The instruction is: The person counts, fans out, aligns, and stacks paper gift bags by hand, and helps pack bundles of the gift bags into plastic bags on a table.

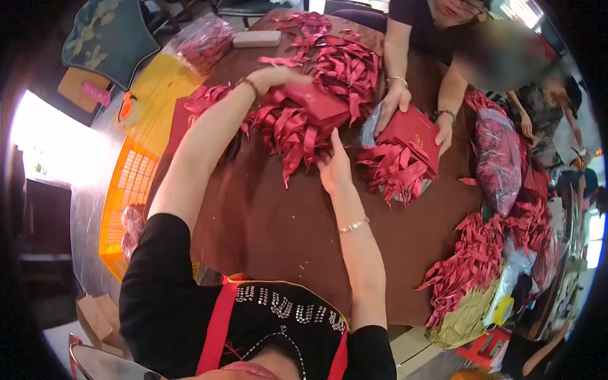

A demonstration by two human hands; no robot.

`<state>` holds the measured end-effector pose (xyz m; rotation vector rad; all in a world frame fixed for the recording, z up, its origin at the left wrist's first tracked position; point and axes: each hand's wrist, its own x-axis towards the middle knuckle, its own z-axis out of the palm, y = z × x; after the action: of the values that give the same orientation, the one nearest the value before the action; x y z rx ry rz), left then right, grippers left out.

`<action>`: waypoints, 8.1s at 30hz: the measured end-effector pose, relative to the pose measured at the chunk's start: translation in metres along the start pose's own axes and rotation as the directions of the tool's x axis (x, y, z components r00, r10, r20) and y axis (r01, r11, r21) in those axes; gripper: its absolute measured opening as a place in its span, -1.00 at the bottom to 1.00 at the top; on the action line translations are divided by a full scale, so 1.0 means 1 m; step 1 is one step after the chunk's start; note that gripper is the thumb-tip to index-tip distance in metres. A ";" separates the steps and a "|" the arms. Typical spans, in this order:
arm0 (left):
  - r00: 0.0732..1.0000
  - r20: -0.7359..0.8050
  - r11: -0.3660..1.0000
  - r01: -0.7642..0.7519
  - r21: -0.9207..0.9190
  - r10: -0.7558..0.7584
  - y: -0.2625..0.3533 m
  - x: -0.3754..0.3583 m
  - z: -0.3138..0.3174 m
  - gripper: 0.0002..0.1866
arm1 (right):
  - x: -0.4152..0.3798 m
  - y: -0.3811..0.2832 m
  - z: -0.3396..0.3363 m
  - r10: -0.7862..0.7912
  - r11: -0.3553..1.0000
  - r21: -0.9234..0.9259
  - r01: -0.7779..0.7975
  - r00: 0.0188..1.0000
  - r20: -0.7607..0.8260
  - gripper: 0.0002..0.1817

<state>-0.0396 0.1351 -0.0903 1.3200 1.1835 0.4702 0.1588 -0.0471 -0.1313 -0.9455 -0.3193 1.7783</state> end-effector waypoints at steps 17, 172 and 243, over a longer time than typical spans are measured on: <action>0.991 -0.129 0.941 -0.085 -0.327 0.045 -0.058 -0.142 0.071 -0.35 | -0.031 0.018 -0.003 -0.087 0.868 -0.467 0.172 0.976 0.199 -0.35; 0.844 0.146 0.854 -0.521 -0.003 0.516 -0.088 -0.187 0.150 -0.18 | -0.174 -0.083 -0.002 -0.076 -0.562 -0.577 0.592 0.658 0.749 -0.78; 0.852 -0.175 0.854 -0.513 -0.091 0.493 -0.119 -0.218 0.163 -0.22 | -0.150 0.035 -0.018 -0.784 0.114 -0.755 0.645 0.525 0.330 -0.32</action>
<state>-0.0263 -0.1574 -0.1415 1.4960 0.8891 1.0270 0.1693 -0.1983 -0.0975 -1.2321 -1.3846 0.4873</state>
